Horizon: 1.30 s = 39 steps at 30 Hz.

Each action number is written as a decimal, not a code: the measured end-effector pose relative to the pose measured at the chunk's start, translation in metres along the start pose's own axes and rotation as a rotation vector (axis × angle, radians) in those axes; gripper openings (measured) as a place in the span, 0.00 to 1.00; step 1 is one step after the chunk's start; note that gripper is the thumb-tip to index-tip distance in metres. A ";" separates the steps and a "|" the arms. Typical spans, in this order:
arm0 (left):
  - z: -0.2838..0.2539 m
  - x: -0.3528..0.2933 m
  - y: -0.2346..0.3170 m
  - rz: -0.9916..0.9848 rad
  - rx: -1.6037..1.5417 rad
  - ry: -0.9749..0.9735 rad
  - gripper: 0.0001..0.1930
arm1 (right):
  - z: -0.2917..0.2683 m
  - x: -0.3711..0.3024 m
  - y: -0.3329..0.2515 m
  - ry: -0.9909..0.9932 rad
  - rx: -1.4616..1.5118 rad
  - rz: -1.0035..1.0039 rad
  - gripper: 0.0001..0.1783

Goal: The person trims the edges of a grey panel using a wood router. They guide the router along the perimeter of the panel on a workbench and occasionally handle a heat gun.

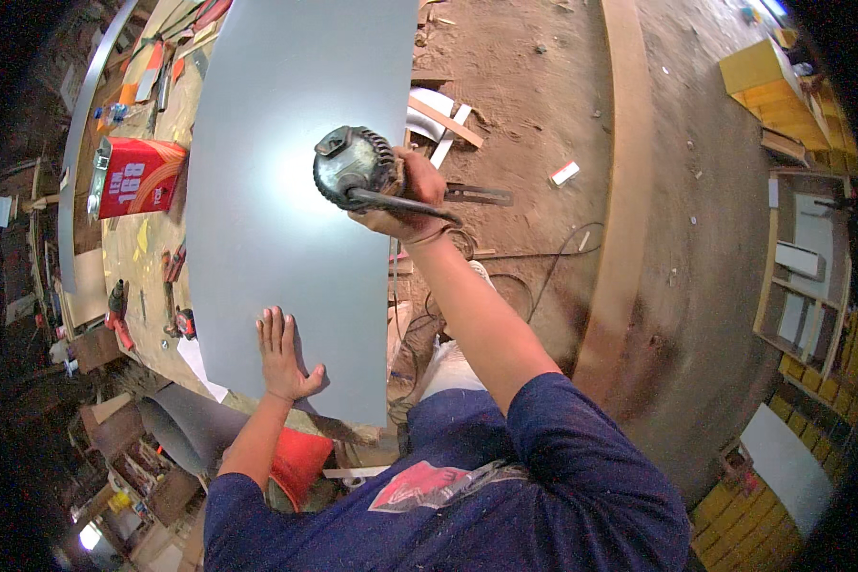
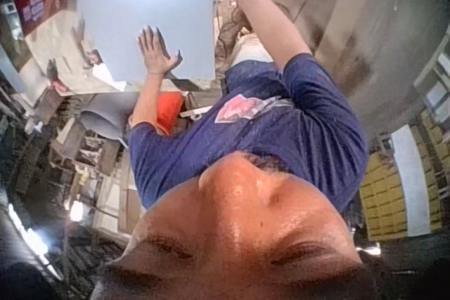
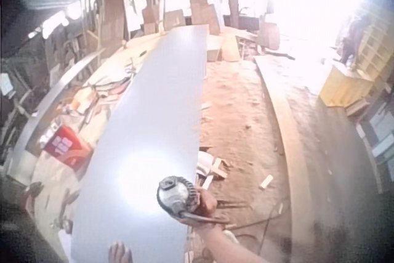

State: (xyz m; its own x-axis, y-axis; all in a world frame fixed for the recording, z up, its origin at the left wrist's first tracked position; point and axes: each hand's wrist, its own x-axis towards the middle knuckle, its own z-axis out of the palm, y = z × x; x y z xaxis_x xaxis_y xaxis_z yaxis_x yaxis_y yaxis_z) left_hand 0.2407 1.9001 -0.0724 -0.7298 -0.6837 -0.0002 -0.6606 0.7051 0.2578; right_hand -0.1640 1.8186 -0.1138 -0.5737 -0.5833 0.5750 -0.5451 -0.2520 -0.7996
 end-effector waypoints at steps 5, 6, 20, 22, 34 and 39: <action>0.006 -0.002 -0.004 0.000 -0.026 -0.003 0.57 | 0.010 0.031 0.020 -0.073 0.025 0.038 0.37; 0.005 0.000 -0.005 -0.002 -0.024 -0.010 0.57 | 0.012 0.040 0.024 -0.086 0.033 0.045 0.36; 0.004 0.001 -0.005 -0.026 -0.019 -0.048 0.56 | 0.035 0.147 0.069 -0.119 0.078 0.138 0.27; 0.004 0.003 -0.005 -0.022 -0.037 -0.038 0.56 | 0.040 0.160 0.081 -0.060 0.141 0.156 0.26; 0.006 0.151 0.007 -0.275 -0.014 -0.001 0.54 | 0.042 0.181 0.093 -0.114 -0.016 0.054 0.30; 0.010 0.394 -0.014 -0.296 0.082 0.152 0.49 | 0.050 0.173 0.144 -0.159 0.734 0.656 0.36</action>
State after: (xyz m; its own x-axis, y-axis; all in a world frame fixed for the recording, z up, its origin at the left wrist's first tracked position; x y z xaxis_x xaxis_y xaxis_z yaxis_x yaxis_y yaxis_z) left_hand -0.0394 1.6222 -0.0861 -0.4739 -0.8767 0.0827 -0.8562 0.4807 0.1893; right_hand -0.3115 1.6429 -0.1378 -0.5080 -0.8613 -0.0060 0.3939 -0.2262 -0.8909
